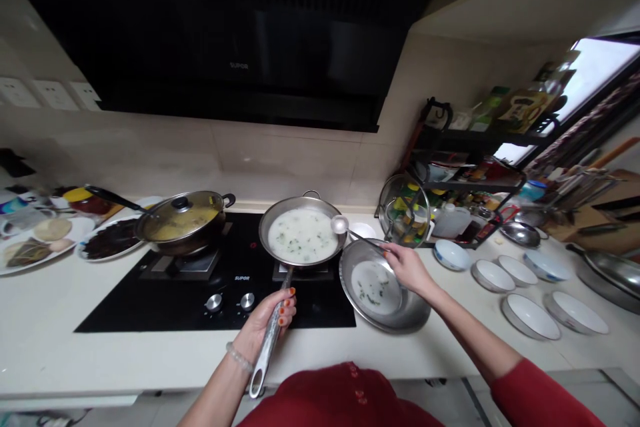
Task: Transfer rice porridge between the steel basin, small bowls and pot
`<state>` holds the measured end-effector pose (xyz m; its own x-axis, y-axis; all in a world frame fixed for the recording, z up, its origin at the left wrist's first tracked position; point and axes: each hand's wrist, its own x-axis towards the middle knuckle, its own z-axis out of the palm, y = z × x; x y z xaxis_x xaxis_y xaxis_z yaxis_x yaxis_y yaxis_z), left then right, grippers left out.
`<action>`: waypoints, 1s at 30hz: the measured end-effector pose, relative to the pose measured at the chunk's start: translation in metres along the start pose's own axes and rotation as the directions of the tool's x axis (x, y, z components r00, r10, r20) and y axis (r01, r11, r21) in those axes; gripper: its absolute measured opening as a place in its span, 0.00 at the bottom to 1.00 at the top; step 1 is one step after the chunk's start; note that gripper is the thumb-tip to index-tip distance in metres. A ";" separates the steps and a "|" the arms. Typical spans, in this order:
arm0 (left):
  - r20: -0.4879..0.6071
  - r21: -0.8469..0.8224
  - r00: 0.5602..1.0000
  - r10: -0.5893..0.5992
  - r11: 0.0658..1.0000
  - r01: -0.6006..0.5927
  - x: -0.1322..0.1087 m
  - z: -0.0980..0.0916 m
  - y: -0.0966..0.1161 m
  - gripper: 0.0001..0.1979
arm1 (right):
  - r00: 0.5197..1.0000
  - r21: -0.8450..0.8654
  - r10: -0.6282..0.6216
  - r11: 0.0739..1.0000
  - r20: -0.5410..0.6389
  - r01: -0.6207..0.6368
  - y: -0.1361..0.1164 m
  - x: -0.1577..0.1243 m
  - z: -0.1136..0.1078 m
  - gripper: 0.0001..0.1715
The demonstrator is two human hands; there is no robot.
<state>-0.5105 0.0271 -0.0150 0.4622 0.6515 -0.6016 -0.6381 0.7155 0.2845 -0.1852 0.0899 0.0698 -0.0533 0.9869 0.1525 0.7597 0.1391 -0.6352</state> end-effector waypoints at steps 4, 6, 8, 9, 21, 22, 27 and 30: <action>-0.015 -0.002 1.000 -0.009 1.000 0.009 -0.004 0.005 0.000 0.18 | 0.984 -0.406 -0.051 0.906 0.171 0.118 -0.021 0.023 0.029 0.22; -0.011 -0.006 1.000 -0.005 1.000 0.005 -0.004 0.005 0.000 0.19 | 0.977 -0.440 -0.001 0.893 0.211 0.096 -0.027 0.030 0.042 0.21; 0.000 -0.013 1.000 0.003 1.000 -0.003 -0.003 0.004 0.000 0.18 | 0.976 -0.387 0.034 0.921 0.216 0.053 -0.030 0.035 0.053 0.20; 0.005 -0.014 1.000 0.002 1.000 -0.002 -0.003 0.003 0.000 0.18 | 0.976 -0.345 0.044 0.938 0.214 0.033 -0.031 0.038 0.058 0.19; 0.016 -0.040 1.000 -0.027 0.999 0.028 -0.005 0.004 0.001 0.16 | 0.930 0.177 0.305 0.923 0.207 -0.342 -0.029 0.052 0.056 0.12; 0.013 -0.044 1.000 -0.029 0.999 0.029 -0.006 0.005 0.001 0.16 | 0.924 0.208 0.320 0.909 0.211 -0.362 -0.029 0.051 0.053 0.12; 0.003 -0.011 1.000 -0.019 1.000 0.019 -0.010 0.009 0.001 0.16 | 0.901 0.316 0.368 0.847 0.231 -0.428 -0.031 0.046 0.041 0.11; 0.003 -0.011 1.000 -0.023 1.000 0.023 -0.008 0.007 0.000 0.16 | 0.887 0.351 0.387 0.818 0.251 -0.456 -0.032 0.043 0.036 0.11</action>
<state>-0.5102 0.0236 -0.0050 0.4784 0.6355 -0.6060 -0.6337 0.7276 0.2627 -0.2349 0.1312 0.0691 0.0842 0.9502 -0.3001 0.4183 -0.3071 -0.8548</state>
